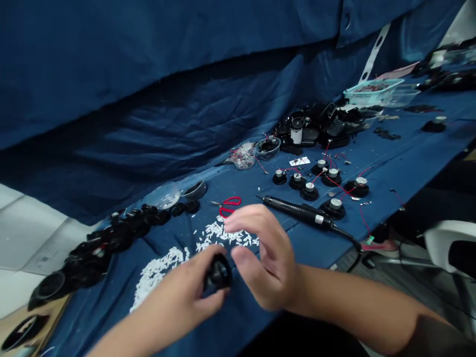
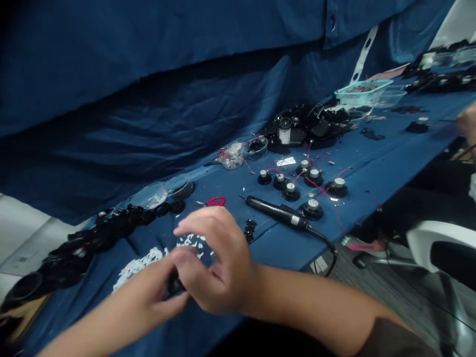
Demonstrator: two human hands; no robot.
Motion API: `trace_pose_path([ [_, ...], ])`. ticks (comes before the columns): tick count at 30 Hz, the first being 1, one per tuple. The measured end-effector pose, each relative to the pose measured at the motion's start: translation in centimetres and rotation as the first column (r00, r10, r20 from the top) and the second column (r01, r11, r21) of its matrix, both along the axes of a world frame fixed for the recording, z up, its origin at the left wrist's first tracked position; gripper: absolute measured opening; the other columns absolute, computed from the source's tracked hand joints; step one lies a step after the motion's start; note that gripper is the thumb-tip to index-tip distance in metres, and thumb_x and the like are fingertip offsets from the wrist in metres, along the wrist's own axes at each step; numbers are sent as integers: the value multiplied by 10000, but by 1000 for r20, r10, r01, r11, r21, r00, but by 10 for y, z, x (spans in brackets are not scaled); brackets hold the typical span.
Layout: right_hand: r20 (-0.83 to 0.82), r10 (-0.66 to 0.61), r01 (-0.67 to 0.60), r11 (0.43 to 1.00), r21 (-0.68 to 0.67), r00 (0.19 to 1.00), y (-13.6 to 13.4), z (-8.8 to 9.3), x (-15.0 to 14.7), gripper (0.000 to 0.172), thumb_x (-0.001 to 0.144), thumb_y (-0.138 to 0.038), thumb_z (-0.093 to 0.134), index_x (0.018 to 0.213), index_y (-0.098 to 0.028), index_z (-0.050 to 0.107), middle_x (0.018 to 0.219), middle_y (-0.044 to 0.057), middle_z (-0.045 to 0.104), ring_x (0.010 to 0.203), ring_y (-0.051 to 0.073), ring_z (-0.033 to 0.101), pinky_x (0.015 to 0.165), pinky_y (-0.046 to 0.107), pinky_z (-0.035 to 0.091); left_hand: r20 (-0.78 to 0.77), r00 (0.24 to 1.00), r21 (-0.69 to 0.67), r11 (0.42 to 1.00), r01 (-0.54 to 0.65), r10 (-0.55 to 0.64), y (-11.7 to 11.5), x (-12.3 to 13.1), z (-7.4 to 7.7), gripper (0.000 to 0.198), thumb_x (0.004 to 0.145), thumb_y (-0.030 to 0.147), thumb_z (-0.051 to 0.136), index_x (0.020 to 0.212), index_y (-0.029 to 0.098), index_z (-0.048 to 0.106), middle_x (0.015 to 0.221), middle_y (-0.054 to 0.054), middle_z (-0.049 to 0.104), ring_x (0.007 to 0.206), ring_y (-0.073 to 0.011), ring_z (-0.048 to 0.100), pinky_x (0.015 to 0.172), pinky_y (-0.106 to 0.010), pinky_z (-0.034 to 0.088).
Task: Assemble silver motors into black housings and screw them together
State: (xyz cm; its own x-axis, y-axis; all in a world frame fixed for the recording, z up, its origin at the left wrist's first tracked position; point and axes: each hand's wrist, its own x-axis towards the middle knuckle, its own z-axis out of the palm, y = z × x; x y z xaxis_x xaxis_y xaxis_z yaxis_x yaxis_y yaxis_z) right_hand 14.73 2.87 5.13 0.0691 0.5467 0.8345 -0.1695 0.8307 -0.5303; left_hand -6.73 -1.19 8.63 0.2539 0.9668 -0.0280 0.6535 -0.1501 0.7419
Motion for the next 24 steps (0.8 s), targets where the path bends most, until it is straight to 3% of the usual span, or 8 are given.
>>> trace_pose_path([
  [3,-23,-43,42,998,-45,999,-21,-23,28,361,909,-145,583,1260,-192,652,1152,91,681,1117,242,650,966,443,555,-272,945,-34,984,176,-179,3,32,-44,475,847,221,725,1311,279,640,1179,-65,740,1002,-275,717,871,-359,585],
  [5,-33,-87,83,990,-117,996,-34,-44,43,349,925,-131,568,1255,-196,659,1158,91,669,1126,243,632,975,437,530,-369,898,-18,968,250,-239,5,41,-57,530,856,170,685,1362,289,580,1283,-74,699,1128,-285,687,992,-419,569],
  [8,-105,-153,108,931,-349,983,-49,-73,58,264,1020,-154,504,1212,-220,673,1144,74,643,1091,198,614,948,364,508,-477,838,36,947,319,-264,13,47,-48,624,841,180,762,1408,302,530,1420,-86,622,1272,-315,627,1099,-493,531],
  [11,-204,-150,-3,798,-602,967,-57,-89,65,216,1087,-257,478,1140,-254,687,1089,38,635,978,145,605,861,288,494,-519,807,115,913,391,-281,37,63,-21,709,843,394,863,1444,286,502,1477,-111,588,1330,-339,605,1127,-512,525],
  [15,-344,-148,-199,583,-787,927,-53,-87,68,210,1041,-439,597,1095,-264,700,1049,16,664,916,136,607,853,278,490,-525,727,182,776,604,-442,104,108,-12,390,1046,311,629,1413,215,536,1449,-119,619,1346,-268,611,1163,-437,501],
  [19,-568,-128,-474,422,-773,813,-45,-72,72,340,945,-508,700,1162,-246,696,1183,54,698,929,173,641,852,333,542,-555,618,138,671,728,-557,171,142,-43,438,980,210,703,1400,179,581,1438,-153,634,1360,-313,599,1185,-475,465],
  [22,-674,-113,-626,285,-726,730,-43,-67,79,476,904,-532,746,1251,-210,696,1325,118,686,1000,223,685,894,390,581,-556,571,130,615,778,-604,194,151,-61,352,1013,204,639,1362,172,605,1326,-157,678,1250,-299,655,1110,-466,513],
  [24,-714,-136,-674,245,-696,687,-43,-68,85,515,882,-523,778,1267,-189,701,1378,138,670,1032,239,697,946,413,590,-544,564,141,595,791,-621,193,151,-61,315,1035,206,593,1347,162,599,1301,-168,670,1232,-297,650,1091,-466,517],
])
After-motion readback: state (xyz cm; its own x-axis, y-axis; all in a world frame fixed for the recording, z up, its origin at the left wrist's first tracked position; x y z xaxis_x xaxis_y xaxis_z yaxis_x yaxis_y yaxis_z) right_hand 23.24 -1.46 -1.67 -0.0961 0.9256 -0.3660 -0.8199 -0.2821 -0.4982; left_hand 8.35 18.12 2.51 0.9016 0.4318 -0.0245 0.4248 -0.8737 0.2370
